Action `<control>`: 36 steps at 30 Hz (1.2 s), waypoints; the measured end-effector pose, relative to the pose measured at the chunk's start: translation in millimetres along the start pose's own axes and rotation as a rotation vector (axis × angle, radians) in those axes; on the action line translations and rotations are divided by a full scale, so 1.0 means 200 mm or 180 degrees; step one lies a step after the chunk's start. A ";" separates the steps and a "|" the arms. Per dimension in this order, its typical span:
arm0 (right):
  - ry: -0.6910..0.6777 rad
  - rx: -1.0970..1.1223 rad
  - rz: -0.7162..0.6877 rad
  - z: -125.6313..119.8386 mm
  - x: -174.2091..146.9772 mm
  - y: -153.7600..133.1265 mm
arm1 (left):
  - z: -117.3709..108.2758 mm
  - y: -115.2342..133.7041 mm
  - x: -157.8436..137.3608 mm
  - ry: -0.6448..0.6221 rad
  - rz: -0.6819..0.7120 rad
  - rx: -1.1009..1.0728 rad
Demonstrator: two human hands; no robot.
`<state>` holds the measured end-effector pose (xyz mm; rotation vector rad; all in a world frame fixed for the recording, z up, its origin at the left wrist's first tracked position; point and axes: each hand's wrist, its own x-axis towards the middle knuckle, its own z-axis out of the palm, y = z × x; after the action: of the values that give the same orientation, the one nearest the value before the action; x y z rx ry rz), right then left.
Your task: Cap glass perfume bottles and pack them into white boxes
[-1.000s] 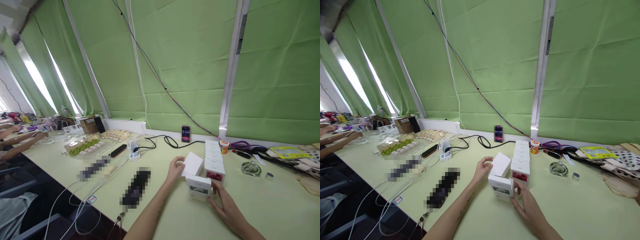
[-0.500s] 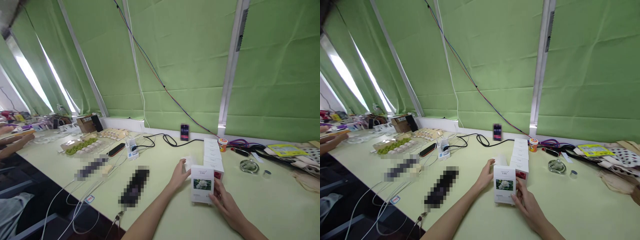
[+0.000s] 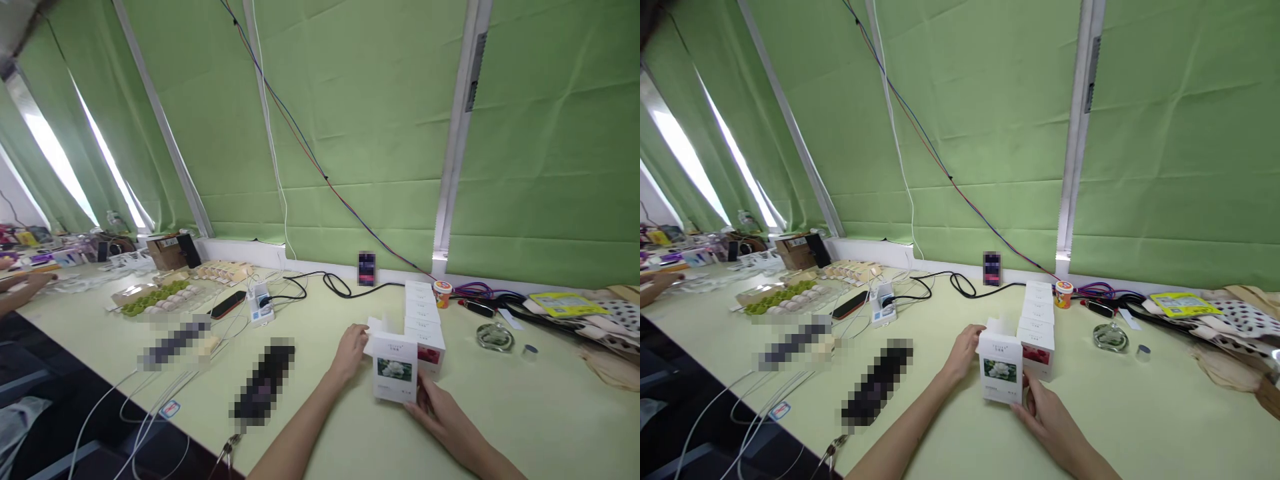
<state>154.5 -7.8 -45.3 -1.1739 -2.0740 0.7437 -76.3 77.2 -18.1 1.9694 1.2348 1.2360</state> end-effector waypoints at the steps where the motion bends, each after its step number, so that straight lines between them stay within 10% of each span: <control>1: 0.0022 0.0022 -0.0001 0.00 0.00 0.00 | -0.01 0.00 0.01 0.0126 0.0016 -0.0084; 11: 0.0626 0.0365 -0.0120 -0.03 -0.01 0.01 | -0.08 0.05 0.05 0.0854 0.0071 -0.0741; 20: 0.0818 0.0407 -0.0202 -0.04 0.00 0.04 | -0.05 0.07 0.03 0.0676 0.0100 -0.0336; 30: 0.0363 0.0175 -0.0769 -0.06 0.00 -0.02 | -0.05 0.17 0.00 -0.1669 -0.0228 -0.0699; 36: 0.0551 0.0272 -0.0545 -0.06 0.01 0.02 | -0.08 0.15 0.00 -0.2144 -0.0609 -0.1485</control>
<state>164.5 -3.0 -39.8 -0.9648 -1.9503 0.6206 -77.6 62.6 12.8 1.6572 0.6915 0.6006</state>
